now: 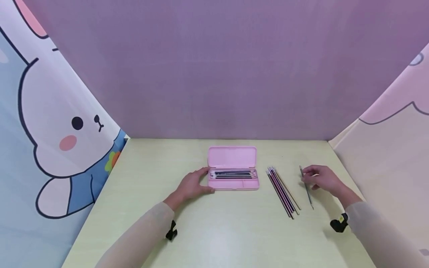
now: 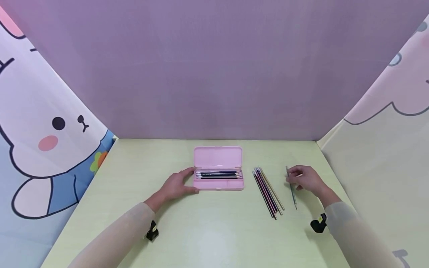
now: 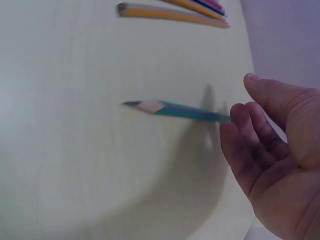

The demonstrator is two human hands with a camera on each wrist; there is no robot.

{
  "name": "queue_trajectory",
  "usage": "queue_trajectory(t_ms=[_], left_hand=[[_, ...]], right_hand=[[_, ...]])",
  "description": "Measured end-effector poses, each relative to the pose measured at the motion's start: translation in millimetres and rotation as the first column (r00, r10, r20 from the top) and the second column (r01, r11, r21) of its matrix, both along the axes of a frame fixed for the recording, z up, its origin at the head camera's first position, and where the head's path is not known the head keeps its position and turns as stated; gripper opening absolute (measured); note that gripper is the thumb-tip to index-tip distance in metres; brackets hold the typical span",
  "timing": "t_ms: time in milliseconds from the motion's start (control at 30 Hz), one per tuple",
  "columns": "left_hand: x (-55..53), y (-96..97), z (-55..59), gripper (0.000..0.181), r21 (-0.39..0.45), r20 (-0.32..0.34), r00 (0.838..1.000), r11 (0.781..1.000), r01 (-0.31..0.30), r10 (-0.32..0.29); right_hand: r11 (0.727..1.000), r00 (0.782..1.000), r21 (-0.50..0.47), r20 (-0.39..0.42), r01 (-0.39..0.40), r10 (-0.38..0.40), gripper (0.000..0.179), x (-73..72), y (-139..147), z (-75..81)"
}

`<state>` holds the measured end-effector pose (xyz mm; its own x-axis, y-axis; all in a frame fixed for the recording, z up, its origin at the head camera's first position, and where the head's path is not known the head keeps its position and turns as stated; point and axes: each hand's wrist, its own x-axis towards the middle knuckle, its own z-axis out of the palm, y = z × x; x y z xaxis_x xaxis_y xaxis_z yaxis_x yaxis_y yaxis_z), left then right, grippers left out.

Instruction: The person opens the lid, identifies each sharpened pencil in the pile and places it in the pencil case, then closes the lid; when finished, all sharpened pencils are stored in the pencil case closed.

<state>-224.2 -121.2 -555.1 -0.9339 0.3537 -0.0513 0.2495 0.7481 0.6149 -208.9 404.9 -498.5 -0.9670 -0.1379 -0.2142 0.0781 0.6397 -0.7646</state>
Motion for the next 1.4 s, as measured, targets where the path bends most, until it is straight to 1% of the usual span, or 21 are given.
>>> queue_trajectory(t_ms=[100,233,367,600,900,1067,1200,1300,1400], left_hand=[[0.2,-0.1,-0.5,0.097,0.001,-0.008,1.0,1.0,0.007,-0.007],[0.5,-0.4,0.1,0.098,0.0,-0.022,1.0,1.0,0.018,-0.018],[0.8,-0.6,0.1,0.099,0.007,-0.021,1.0,1.0,0.019,-0.019],[0.5,-0.7,-2.5,0.1,0.007,-0.013,1.0,1.0,0.01,-0.01],[0.0,-0.5,-4.1,0.099,0.025,-0.03,0.999,0.999,0.022,-0.021],[0.3,0.6,-3.5,0.099,0.04,-0.025,0.999,0.999,0.021,-0.02],[1.4,1.5,-3.5,0.097,0.04,-0.018,1.0,0.999,0.017,-0.017],[2.4,1.5,-2.2,0.097,0.03,-0.02,1.0,0.999,0.011,-0.01],[2.8,0.7,-0.5,0.097,0.02,-0.027,1.0,1.0,0.005,-0.004]], right_hand=[[1.0,0.999,0.011,0.026,0.029,-0.029,0.044,3.7,2.8,-5.3],[0.998,0.997,0.012,0.045,0.06,-0.061,0.05,8.0,3.4,-10.6],[0.997,0.997,0.022,0.029,0.077,-0.078,0.052,10.6,2.7,-14.6],[0.991,0.994,0.077,0.002,0.112,-0.112,0.052,11.2,0.3,-19.8],[0.99,0.993,0.079,-0.024,0.118,-0.117,0.046,11.8,-0.1,-23.4],[0.987,0.991,0.086,-0.031,0.133,-0.131,0.045,11.4,0.8,-23.1],[0.989,0.992,0.079,-0.025,0.126,-0.124,0.045,10.9,0.3,-19.7],[0.994,0.994,0.049,-0.036,0.103,-0.101,0.045,7.8,-2.5,-13.7],[0.996,0.995,0.028,-0.056,0.081,-0.08,0.042,1.9,-9.7,-3.7]])
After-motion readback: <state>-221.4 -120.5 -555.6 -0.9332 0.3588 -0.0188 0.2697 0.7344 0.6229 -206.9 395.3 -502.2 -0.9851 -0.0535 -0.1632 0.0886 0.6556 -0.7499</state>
